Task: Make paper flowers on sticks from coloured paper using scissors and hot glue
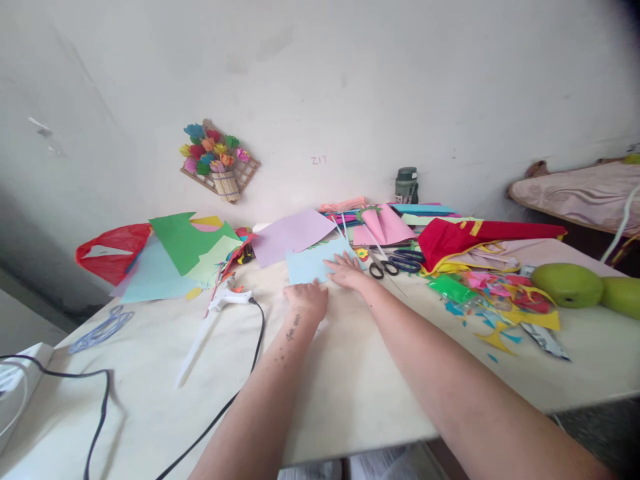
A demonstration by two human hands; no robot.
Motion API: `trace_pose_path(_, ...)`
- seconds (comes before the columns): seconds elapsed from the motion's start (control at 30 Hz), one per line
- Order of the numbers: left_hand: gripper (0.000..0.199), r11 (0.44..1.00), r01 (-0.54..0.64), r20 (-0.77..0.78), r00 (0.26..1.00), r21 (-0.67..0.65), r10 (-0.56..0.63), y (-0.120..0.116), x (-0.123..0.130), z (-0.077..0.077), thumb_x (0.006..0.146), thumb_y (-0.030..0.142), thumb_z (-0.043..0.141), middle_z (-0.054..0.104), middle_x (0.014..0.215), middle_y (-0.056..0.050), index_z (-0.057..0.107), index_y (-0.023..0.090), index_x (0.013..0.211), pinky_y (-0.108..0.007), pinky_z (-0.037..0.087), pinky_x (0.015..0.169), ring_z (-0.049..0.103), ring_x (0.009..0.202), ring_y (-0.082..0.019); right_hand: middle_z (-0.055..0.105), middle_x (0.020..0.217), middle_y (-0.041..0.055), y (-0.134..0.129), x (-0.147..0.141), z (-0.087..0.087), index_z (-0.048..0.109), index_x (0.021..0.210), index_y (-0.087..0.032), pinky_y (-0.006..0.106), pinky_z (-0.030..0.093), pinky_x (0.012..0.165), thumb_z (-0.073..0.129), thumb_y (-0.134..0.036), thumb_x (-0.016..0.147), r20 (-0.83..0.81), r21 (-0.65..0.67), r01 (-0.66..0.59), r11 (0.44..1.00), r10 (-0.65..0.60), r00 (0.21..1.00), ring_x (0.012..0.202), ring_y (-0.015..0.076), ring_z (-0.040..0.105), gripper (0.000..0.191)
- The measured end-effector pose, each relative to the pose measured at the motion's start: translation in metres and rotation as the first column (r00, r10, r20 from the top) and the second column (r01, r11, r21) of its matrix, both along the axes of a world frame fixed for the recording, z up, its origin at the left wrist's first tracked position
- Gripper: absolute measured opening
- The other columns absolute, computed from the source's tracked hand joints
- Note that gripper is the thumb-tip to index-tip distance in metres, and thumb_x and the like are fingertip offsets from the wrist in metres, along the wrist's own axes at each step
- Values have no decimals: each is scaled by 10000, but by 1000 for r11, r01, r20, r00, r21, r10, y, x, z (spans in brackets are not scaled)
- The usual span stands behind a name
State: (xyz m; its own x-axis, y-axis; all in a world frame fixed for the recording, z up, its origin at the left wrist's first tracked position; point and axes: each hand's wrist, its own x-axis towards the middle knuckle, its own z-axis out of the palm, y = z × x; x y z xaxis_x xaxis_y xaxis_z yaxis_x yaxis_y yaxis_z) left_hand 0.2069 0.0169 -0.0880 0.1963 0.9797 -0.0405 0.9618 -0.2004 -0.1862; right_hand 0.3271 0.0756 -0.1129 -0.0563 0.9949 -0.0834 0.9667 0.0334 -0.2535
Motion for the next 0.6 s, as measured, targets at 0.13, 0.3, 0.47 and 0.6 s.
trace_pose_path(0.13, 444, 999, -41, -22, 999, 16, 41, 1, -1, -2, 837, 399, 284, 604, 994, -186, 559, 135, 1066, -488, 356, 776, 554, 929, -298, 71, 1434, -59, -1, 0, 1, 184, 1333, -372, 406, -16, 1024, 300, -424, 825, 7, -3, 1, 1000, -1, 1000, 1295, 204, -71, 524)
trace_pose_path(0.3, 505, 990, -142, -58, 988, 2, 142, 7, -8, -3, 838, 412, 256, 588, 1035, -209, 601, 94, 1023, -562, 281, 850, 510, 999, -340, 86, 1434, -47, -2, 0, 2, 195, 1335, -357, 407, -10, 1022, 310, -431, 824, -3, -2, 11, 1000, -11, 1000, 1295, 203, -69, 530)
trace_pose_path(0.47, 454, 981, -184, 35, 983, 54, 182, 11, -15, -3, 836, 367, 271, 612, 975, -191, 633, 112, 940, -474, 353, 808, 546, 943, -297, 91, 1433, -49, -1, -1, -1, 200, 1332, -361, 418, -19, 1018, 287, -438, 829, 6, 9, 2, 1000, -2, 1000, 1294, 193, -76, 516)
trace_pose_path(0.6, 374, 960, -148, 169, 980, 237, 109, 13, -18, -5, 823, 325, 307, 592, 1014, -148, 602, 138, 956, -391, 378, 801, 540, 951, -256, 75, 1435, -45, 1, -1, -6, 199, 1333, -356, 427, -28, 1015, 254, -430, 837, 28, 39, -4, 999, 3, 1000, 1293, 189, -86, 505)
